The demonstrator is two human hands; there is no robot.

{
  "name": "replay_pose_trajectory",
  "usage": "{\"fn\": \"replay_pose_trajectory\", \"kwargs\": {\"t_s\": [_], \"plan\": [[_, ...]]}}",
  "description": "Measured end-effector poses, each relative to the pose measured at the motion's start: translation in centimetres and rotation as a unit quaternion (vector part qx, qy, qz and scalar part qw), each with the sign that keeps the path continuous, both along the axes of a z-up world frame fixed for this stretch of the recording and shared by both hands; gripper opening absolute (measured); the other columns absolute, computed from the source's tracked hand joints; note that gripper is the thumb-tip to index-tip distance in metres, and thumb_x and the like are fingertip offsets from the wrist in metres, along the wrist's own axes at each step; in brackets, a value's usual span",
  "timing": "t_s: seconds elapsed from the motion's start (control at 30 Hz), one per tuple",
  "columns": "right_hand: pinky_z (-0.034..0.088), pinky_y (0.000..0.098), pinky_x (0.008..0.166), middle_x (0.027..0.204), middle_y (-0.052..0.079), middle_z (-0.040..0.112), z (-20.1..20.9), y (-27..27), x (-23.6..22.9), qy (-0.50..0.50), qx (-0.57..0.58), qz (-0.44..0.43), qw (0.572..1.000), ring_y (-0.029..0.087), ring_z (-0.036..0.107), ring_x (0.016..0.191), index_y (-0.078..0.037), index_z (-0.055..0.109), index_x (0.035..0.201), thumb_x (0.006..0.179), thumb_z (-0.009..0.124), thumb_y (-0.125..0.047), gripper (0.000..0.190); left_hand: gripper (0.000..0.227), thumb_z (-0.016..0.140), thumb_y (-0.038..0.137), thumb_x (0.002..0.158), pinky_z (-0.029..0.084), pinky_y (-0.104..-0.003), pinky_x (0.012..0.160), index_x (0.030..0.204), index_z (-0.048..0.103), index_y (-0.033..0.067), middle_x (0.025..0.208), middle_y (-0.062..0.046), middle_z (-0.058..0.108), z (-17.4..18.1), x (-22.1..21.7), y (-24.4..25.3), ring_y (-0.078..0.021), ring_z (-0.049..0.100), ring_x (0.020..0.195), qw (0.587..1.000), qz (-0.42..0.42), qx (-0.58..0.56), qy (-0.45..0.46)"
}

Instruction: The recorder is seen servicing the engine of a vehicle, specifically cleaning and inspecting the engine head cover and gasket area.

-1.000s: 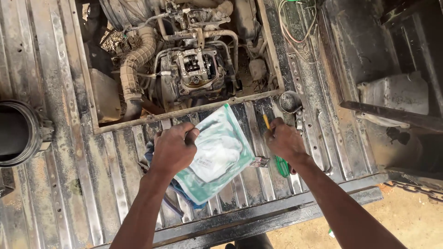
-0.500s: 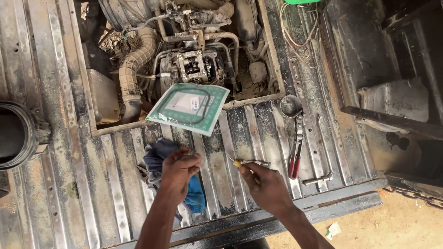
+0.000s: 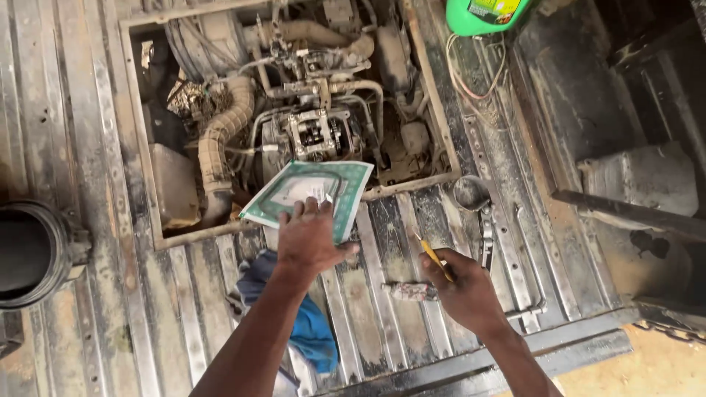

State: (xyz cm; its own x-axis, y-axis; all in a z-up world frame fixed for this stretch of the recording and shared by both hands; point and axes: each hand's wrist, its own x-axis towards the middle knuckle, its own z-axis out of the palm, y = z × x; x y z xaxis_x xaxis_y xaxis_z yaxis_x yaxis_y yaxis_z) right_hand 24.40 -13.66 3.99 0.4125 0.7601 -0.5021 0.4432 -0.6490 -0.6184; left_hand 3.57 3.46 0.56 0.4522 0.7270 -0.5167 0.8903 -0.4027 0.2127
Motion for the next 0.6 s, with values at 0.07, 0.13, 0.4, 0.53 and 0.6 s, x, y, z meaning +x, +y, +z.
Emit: {"fn": "replay_pose_trajectory", "kwargs": {"t_s": [0.07, 0.13, 0.4, 0.53, 0.6], "plan": [[0.04, 0.0319, 0.054, 0.061, 0.004, 0.055, -0.9, -1.1, -0.4, 0.01, -0.041, -0.004, 0.999, 0.012, 0.045, 0.058, -0.011, 0.077, 0.107, 0.096, 0.061, -0.046, 0.04, 0.091, 0.08, 0.064, 0.082, 0.03, -0.06, 0.114, 0.144, 0.047, 0.0063, 0.149, -0.025, 0.043, -0.7, 0.1, -0.3, -0.042, 0.04, 0.139, 0.998, -0.035, -0.03, 0.036], [0.037, 0.033, 0.051, 0.058, 0.003, 0.052, -2.3, -2.6, -0.8, 0.018, -0.08, -0.011, 0.997, 0.013, 0.042, 0.055, -0.012, 0.075, 0.111, 0.098, 0.058, -0.045, 0.04, 0.075, 0.084, 0.036, 0.078, 0.038, -0.06, 0.101, 0.137, 0.05, 0.0058, 0.138, -0.026, 0.054, -3.2, -0.8, -1.2, -0.0423, 0.053, 0.126, 0.995, -0.041, 0.072, -0.048], [0.033, 0.0305, 0.046, 0.056, 0.002, 0.05, 0.8, -1.2, -0.8, 0.04, -0.065, 0.007, 0.997, 0.011, 0.039, 0.049, -0.015, 0.076, 0.116, 0.096, 0.057, -0.049, 0.045, 0.063, 0.088, 0.024, 0.069, 0.048, -0.052, 0.097, 0.126, 0.064, 0.0105, 0.119, -0.017, 0.064, -1.5, -4.0, -4.0, -0.0327, 0.062, 0.111, 0.969, -0.091, 0.19, -0.129], [0.046, 0.0312, 0.041, 0.063, 0.0, 0.068, 4.1, 0.9, -2.4, 0.023, -0.024, 0.081, 0.996, 0.012, 0.056, 0.046, -0.023, 0.068, 0.13, 0.078, 0.071, -0.045, 0.057, 0.029, 0.08, 0.009, 0.074, 0.051, -0.05, 0.093, 0.102, 0.074, 0.0121, 0.121, -0.009, 0.063, -1.1, -7.5, -10.4, -0.0297, 0.06, 0.111, 0.943, -0.065, 0.219, -0.243], [0.054, 0.0279, 0.041, 0.079, 0.003, 0.068, 3.1, 0.7, -3.9, -0.018, 0.057, 0.152, 0.987, 0.012, 0.061, 0.053, -0.02, 0.068, 0.128, 0.076, 0.076, -0.042, 0.057, 0.032, 0.078, 0.003, 0.067, 0.049, -0.05, 0.095, 0.097, 0.076, 0.0133, 0.125, -0.01, 0.061, 0.6, -7.9, -12.4, -0.0308, 0.058, 0.115, 0.942, -0.008, 0.214, -0.259]]}}
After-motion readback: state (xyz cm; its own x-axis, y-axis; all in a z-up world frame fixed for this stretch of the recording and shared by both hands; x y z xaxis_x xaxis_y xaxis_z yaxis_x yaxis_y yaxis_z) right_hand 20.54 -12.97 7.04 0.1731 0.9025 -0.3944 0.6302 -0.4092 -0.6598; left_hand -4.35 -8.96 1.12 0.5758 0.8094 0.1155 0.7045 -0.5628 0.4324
